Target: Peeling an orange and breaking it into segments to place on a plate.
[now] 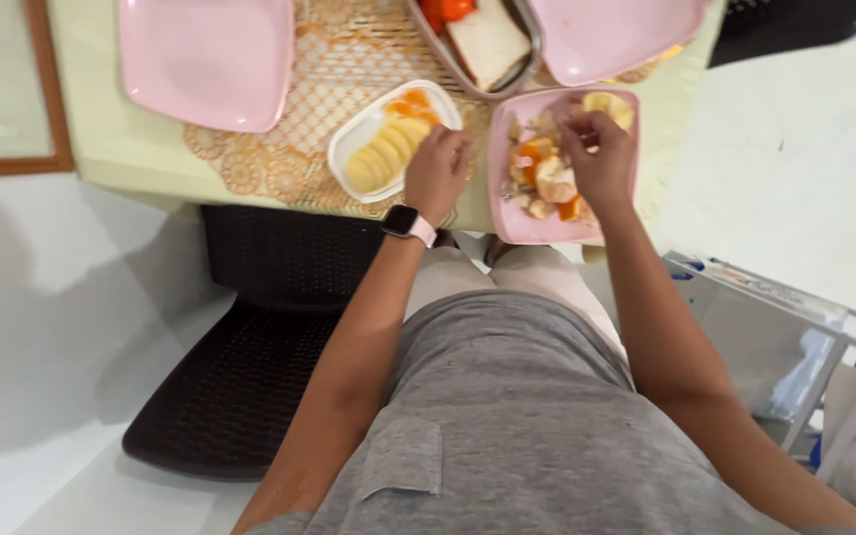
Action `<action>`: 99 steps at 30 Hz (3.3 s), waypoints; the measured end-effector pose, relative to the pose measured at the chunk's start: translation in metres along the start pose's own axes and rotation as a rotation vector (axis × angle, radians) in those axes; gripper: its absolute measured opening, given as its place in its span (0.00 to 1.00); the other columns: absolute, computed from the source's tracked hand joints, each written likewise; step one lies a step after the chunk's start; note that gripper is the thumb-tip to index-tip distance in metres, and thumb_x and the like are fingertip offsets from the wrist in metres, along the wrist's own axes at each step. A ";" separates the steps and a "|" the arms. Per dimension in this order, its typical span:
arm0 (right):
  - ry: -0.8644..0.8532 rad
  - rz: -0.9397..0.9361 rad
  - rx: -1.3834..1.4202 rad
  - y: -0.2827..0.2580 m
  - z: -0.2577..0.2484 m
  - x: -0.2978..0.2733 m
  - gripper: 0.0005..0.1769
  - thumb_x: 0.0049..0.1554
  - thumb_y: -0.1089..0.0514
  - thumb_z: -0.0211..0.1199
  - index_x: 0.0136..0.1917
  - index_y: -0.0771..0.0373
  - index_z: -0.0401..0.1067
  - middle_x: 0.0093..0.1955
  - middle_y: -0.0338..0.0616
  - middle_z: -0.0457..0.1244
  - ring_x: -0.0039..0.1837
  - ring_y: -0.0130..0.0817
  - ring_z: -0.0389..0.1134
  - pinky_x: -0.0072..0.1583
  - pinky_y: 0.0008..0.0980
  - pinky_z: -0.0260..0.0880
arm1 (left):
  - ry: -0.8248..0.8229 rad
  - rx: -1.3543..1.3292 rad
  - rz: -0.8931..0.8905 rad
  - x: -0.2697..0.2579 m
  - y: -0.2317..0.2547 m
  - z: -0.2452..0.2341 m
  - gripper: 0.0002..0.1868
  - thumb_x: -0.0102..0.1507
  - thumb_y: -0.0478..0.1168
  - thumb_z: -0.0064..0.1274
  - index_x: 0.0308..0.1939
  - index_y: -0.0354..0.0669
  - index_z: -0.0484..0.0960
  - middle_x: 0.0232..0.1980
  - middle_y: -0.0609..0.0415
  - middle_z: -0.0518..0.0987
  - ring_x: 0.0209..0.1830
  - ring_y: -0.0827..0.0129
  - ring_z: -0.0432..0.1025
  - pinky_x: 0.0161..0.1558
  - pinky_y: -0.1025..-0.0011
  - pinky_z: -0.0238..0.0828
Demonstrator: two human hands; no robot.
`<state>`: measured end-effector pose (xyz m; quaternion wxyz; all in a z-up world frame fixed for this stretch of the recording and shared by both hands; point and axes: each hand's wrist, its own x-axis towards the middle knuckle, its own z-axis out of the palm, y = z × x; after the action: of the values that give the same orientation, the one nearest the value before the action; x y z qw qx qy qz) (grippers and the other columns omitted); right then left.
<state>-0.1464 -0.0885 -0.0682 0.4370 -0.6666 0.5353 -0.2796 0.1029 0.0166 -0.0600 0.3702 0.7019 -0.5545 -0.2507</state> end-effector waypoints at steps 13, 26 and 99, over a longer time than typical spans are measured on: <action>-0.334 -0.417 -0.499 0.010 -0.046 -0.038 0.30 0.40 0.58 0.79 0.57 0.60 0.78 0.51 0.52 0.68 0.56 0.52 0.67 0.56 0.45 0.68 | -0.265 0.003 -0.067 -0.028 0.055 0.104 0.13 0.60 0.35 0.59 0.49 0.44 0.78 0.48 0.49 0.77 0.44 0.53 0.76 0.45 0.57 0.74; -0.647 0.022 0.264 0.023 -0.077 -0.017 0.18 0.54 0.64 0.75 0.56 0.66 0.72 0.47 0.33 0.65 0.47 0.20 0.65 0.50 0.25 0.70 | -0.447 -0.725 -0.161 -0.023 0.039 0.109 0.14 0.62 0.39 0.65 0.47 0.36 0.83 0.44 0.58 0.83 0.43 0.76 0.76 0.48 0.74 0.75; -0.339 -0.163 0.049 -0.062 -0.087 -0.022 0.05 0.60 0.64 0.62 0.44 0.66 0.78 0.38 0.38 0.71 0.40 0.22 0.69 0.43 0.25 0.69 | -0.158 -1.037 -0.050 -0.002 0.076 0.053 0.13 0.70 0.31 0.59 0.56 0.37 0.74 0.49 0.59 0.78 0.50 0.79 0.73 0.51 0.78 0.74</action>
<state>-0.1966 -0.0895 0.0284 0.5128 -0.7346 0.3912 -0.2106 0.0171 -0.0027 -0.0314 0.6198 0.4185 -0.3667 -0.5533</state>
